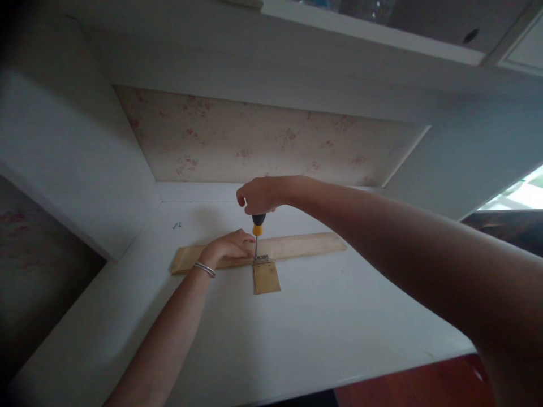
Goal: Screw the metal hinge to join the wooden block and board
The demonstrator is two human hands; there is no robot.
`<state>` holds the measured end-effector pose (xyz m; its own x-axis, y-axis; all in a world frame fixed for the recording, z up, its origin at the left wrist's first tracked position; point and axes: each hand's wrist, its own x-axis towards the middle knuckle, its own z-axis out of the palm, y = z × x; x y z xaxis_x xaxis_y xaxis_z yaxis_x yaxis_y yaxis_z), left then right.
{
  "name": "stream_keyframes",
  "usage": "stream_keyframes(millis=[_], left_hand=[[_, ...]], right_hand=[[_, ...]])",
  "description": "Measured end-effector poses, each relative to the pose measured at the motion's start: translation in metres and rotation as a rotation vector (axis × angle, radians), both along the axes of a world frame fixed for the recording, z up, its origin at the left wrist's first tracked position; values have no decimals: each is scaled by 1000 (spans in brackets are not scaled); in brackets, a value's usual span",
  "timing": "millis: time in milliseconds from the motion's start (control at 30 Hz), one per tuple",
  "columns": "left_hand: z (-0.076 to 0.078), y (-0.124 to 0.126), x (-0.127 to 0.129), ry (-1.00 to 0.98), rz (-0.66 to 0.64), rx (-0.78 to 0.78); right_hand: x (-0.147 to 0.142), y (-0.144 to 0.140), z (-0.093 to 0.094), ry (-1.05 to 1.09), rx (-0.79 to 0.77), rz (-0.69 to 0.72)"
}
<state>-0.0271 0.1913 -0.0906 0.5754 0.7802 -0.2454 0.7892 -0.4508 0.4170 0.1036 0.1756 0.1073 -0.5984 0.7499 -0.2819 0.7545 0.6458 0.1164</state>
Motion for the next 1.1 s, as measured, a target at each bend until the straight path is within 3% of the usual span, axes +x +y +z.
stream_keyframes(millis=[367,500,633,800,967,1100], left_hand=[[4,-4,2,4,17,-21],[-1,-2,2,-7,30,-33],[-8,1,1,-38,51,-47],[-9,2,2,-33,38,-43],[-11,3,1,-15,46,-32],[-14,4,1,-27,55,-33]], right_hand=[[6,-1,2,43,-54,17],[2,0,2,40,-92,-139],[-3,2,1,-127,-27,-265],[-5,-4,7,-72,-160,-154],[-13,-4,5,-85,-160,-237],[-15,3,1,-100,-119,-51]])
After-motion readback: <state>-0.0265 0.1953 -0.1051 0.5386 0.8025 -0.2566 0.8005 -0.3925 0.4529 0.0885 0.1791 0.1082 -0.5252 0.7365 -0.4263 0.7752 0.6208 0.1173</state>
